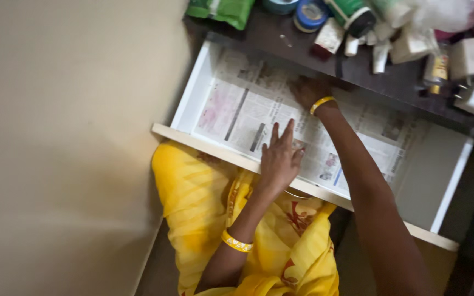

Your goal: The person removes a newspaper from a drawer, then sprays a cleaning solution inside the drawer and onto their hands. They rub their hands together and wipe the inside of the drawer with a cloth.

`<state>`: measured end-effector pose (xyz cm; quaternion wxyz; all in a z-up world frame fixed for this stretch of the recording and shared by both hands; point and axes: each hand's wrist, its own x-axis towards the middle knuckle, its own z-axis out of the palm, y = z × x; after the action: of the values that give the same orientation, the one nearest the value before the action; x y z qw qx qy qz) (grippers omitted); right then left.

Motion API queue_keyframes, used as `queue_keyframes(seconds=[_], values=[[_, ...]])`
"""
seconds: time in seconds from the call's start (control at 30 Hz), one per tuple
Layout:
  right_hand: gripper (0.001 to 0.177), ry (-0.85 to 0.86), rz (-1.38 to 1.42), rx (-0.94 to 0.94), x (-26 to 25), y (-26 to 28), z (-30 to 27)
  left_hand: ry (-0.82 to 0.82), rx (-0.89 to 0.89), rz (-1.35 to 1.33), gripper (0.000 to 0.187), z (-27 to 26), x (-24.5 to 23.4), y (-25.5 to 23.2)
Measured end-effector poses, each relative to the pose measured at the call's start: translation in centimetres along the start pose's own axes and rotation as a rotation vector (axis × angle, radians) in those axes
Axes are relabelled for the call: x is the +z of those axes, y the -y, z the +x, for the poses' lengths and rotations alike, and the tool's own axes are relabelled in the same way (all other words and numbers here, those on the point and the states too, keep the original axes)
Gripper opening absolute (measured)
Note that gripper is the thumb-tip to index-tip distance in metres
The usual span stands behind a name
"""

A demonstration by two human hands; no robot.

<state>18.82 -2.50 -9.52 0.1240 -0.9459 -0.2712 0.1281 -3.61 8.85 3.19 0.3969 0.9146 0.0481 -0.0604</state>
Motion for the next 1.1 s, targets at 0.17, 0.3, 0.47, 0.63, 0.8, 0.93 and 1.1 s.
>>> queue_keyframes(seconds=[0.17, 0.3, 0.47, 0.63, 0.8, 0.93, 1.1], values=[[0.059, 0.001, -0.084, 0.014, -1.1, -2.3, -4.3, -0.023, 0.009, 0.024, 0.083, 0.0, 0.7, 0.5], [0.088, -0.167, -0.236, -0.282, -0.1, -0.4, -10.3, -0.008, -0.060, 0.016, 0.090, 0.1, 0.4, 0.4], [0.101, 0.071, -0.229, -0.565, 0.7, 3.1, -15.9, -0.034, -0.041, 0.038, 0.088, 0.1, 0.7, 0.4], [0.087, 0.117, -0.298, -0.547, 1.2, 3.4, -16.0, -0.040, -0.047, 0.090, 0.088, 0.4, 1.3, 0.6], [0.067, -0.107, -0.311, -0.550, 3.5, 1.5, -14.8, 0.002, -0.093, 0.093, 0.089, 0.9, 1.4, 0.6], [0.045, -0.234, -0.145, -0.544, 3.9, 0.9, -13.5, -0.056, -0.034, 0.067, 0.090, 1.0, 1.5, 0.7], [0.024, -0.131, 0.185, -0.259, 0.5, 0.5, -11.3, -0.032, -0.069, 0.053, 0.087, 1.0, 1.1, 0.3]])
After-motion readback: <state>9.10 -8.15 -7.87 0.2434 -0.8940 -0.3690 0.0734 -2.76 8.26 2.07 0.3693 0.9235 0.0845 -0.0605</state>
